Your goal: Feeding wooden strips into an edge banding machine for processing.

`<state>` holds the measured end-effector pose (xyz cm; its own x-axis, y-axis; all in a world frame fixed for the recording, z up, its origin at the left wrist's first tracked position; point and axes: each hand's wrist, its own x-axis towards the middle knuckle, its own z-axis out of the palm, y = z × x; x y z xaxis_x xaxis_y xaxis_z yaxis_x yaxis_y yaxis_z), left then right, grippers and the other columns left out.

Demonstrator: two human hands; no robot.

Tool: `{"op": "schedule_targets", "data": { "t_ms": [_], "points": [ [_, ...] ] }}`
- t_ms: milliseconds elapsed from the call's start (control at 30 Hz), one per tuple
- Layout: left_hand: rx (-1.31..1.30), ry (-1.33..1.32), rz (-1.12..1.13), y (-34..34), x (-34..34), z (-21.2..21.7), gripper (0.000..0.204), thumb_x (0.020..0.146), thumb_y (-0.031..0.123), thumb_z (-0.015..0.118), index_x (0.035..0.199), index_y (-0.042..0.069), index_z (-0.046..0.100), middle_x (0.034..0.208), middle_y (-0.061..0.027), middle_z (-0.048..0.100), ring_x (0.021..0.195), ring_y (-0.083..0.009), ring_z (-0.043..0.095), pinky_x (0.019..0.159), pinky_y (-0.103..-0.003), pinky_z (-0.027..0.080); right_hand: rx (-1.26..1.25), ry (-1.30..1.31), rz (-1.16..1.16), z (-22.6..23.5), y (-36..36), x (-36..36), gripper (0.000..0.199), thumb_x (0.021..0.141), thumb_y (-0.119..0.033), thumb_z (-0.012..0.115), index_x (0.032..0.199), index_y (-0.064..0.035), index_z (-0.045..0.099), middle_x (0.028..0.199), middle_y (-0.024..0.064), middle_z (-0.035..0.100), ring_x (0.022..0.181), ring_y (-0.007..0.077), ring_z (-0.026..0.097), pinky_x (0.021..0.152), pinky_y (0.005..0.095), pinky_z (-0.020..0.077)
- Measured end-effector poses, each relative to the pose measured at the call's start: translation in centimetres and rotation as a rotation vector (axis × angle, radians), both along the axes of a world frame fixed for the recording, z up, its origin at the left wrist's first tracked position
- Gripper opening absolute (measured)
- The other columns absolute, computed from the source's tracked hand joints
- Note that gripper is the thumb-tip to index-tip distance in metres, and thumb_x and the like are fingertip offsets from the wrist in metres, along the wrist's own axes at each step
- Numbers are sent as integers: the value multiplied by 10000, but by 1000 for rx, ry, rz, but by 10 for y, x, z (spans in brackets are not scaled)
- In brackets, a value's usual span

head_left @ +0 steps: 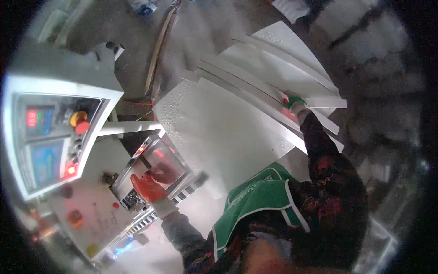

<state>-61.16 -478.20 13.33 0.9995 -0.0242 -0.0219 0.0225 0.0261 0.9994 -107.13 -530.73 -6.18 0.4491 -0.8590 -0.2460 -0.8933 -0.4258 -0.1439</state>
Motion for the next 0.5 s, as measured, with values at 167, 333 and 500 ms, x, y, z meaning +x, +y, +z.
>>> {"op": "schedule_targets", "data": {
  "t_ms": [167, 333, 500],
  "points": [
    [-40, 115, 63, 24, 17, 4, 507, 1064, 352, 537, 1436, 10, 509, 1303, -85, 556, 1162, -209, 538, 992, -365, 467, 100, 4, 146, 39, -7, 29, 558, 888, -526, 629, 1321, -175, 660, 1260, 185, 691, 1170, 422, 640, 1012, 533, 501],
    [110, 54, 60, 22, 28, 10, 340, 1048, 342, 525, 1225, 75, 639, 1190, -34, 572, 1073, -151, 524, 927, -357, 475, 116, -59, 170, 31, -7, 22, 531, 854, -505, 688, 1272, -176, 689, 1158, 165, 724, 1080, 402, 677, 942, 514, 538],
    [101, -57, 34, 61, 50, -16, 379, 1063, 226, 550, 1384, 29, 595, 1291, -67, 625, 1166, -184, 576, 957, -330, 494, 149, -470, 88, -6, 26, 14, 471, 881, -492, 670, 1176, -126, 699, 1071, 197, 727, 1028, 441, 673, 906, 500, 548]
  ]
}}
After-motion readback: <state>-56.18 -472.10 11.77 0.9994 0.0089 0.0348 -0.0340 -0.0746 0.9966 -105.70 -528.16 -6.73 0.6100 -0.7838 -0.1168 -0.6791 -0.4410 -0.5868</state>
